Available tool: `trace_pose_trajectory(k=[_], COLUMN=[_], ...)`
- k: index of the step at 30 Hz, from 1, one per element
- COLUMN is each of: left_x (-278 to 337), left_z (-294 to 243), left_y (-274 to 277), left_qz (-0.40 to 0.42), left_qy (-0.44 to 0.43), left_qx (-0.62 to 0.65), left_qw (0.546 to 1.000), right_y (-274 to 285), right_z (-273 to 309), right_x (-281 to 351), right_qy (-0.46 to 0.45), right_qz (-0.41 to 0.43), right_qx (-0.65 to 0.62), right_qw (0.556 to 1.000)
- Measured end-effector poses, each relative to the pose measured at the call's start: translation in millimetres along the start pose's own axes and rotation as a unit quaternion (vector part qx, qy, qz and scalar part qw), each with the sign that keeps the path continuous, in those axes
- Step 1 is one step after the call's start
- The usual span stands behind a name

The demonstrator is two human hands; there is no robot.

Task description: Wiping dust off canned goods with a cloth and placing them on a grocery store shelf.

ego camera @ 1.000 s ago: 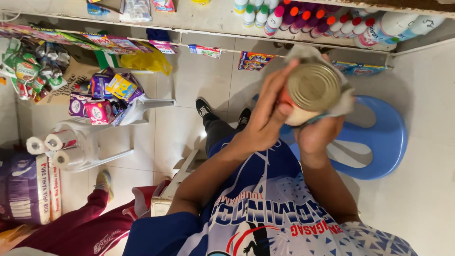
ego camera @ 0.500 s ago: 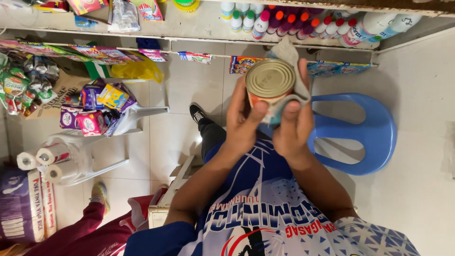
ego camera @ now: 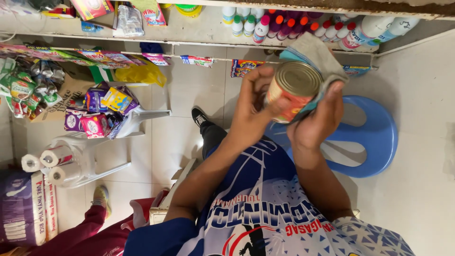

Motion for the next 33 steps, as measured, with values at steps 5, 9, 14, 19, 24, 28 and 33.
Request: trace_pose_trajectory(k=[5, 9, 14, 19, 24, 28, 33], left_x=[-1.9, -1.3, -12.1, -31.8, -84.4, -145.6, -225.5], left_z=[-3.4, -0.1, -19.3, -32.8, -85.0, -120.1, -166.6], left_y=[6.5, 2.0, 3.3, 7.2, 12.9, 4.7, -13.3], left_qz=[-0.015, 0.053, 0.064, 0.071, 0.126, 0.148, 0.157], left_qy=[0.003, 0.003, 0.057, 0.039, -0.055, -0.142, -0.194], left_qx=[-0.008, -0.040, -0.136, -0.089, -0.237, -0.241, -0.215], left_qw=[1.000, 0.998, 0.987, 0.993, 0.962, 0.949, 0.944], right_y=[-3.6, -5.5, 40.1, 41.3, 65.6, 75.0, 75.1], right_z=[11.4, -0.2, -22.9, -20.6, -25.2, -33.6, -37.8], right_x=[1.4, 13.7, -17.4, -34.6, -33.1, -27.1, -25.1], right_qy=[-0.042, 0.033, -0.085, -0.100, -0.184, -0.179, -0.201], right_qz=[0.155, 0.197, 0.067, 0.022, 0.087, 0.117, 0.160], right_qx=[0.062, 0.115, 0.098, 0.007, -0.061, -0.126, -0.150], right_qw=[0.985, 0.973, 0.989, 0.995, 0.977, 0.969, 0.955])
Point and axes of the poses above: each hand's wrist, its own x-axis away from the middle knuckle, its own y-axis out of the back of the hand, z = x × y, the point moved 4 cm from there along -x, towards the middle knuckle, and after that the axes turned 7 degrees about z, right-handed, at the moved point
